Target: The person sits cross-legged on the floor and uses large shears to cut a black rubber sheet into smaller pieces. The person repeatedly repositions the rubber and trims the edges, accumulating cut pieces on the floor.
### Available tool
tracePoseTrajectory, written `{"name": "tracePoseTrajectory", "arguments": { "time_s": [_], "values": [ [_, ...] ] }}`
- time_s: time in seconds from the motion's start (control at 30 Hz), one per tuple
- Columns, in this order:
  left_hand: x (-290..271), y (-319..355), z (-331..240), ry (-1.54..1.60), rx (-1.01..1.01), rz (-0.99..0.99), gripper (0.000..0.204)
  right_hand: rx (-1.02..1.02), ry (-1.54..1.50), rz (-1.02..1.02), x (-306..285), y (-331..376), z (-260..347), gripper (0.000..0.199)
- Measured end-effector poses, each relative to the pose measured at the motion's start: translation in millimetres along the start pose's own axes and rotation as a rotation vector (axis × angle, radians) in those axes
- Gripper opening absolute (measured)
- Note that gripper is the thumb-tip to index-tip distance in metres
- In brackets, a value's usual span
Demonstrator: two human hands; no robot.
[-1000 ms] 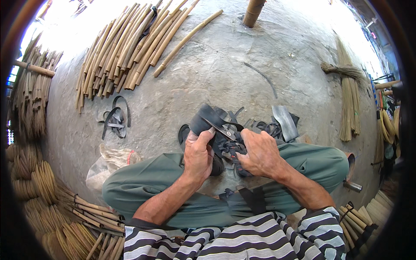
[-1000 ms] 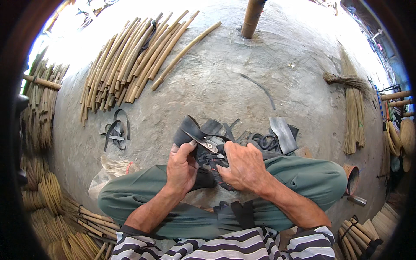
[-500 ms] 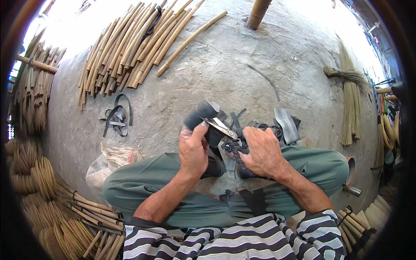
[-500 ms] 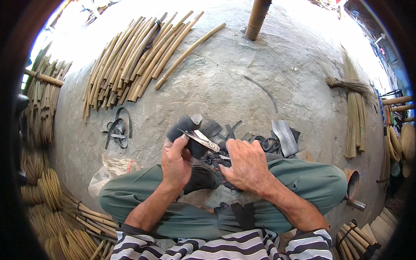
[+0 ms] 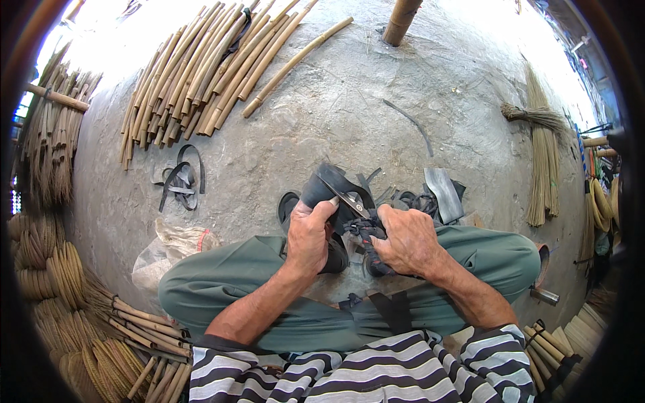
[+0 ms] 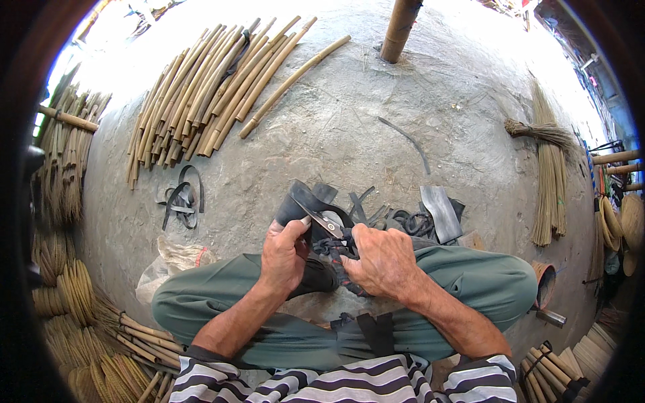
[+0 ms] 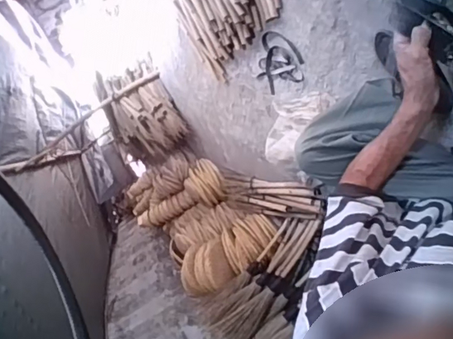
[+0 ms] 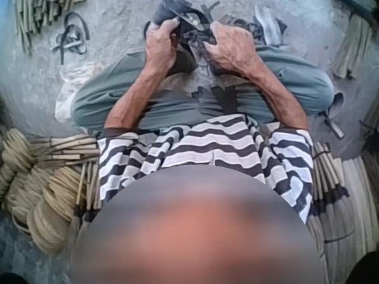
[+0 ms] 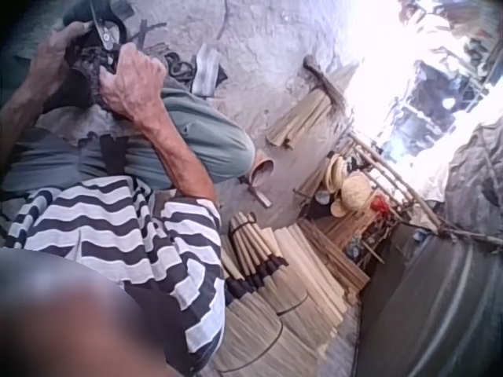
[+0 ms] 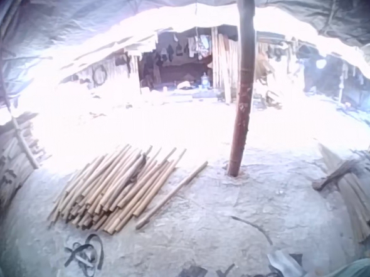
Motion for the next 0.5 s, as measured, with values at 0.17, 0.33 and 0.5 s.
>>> {"name": "tracePoseTrajectory", "arguments": {
  "time_s": [0.17, 0.33, 0.5],
  "values": [
    [-6, -11, -6, 0.178, -0.064, 0.006, 0.023, -0.010, -0.013, 0.006, 0, 1, -1, 0.036],
    [-4, -9, -13, 0.073, 0.041, -0.042, 0.024, -0.068, 0.046, -0.091, 0, -4, 0, 0.039],
    [10, 3, 4, -0.040, 0.098, 0.032, 0.024, -0.087, 0.178, -0.251, -2, -3, 0, 0.048]
  ]
}}
Point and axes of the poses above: each hand's wrist, its own y-axis away from the middle knuckle, its own x-axis out of the palm, z = x × y, the point moved 4 cm from there along -y, towards the middle knuckle, and after that the axes turned 11 degrees about z, right-handed, at the moved point
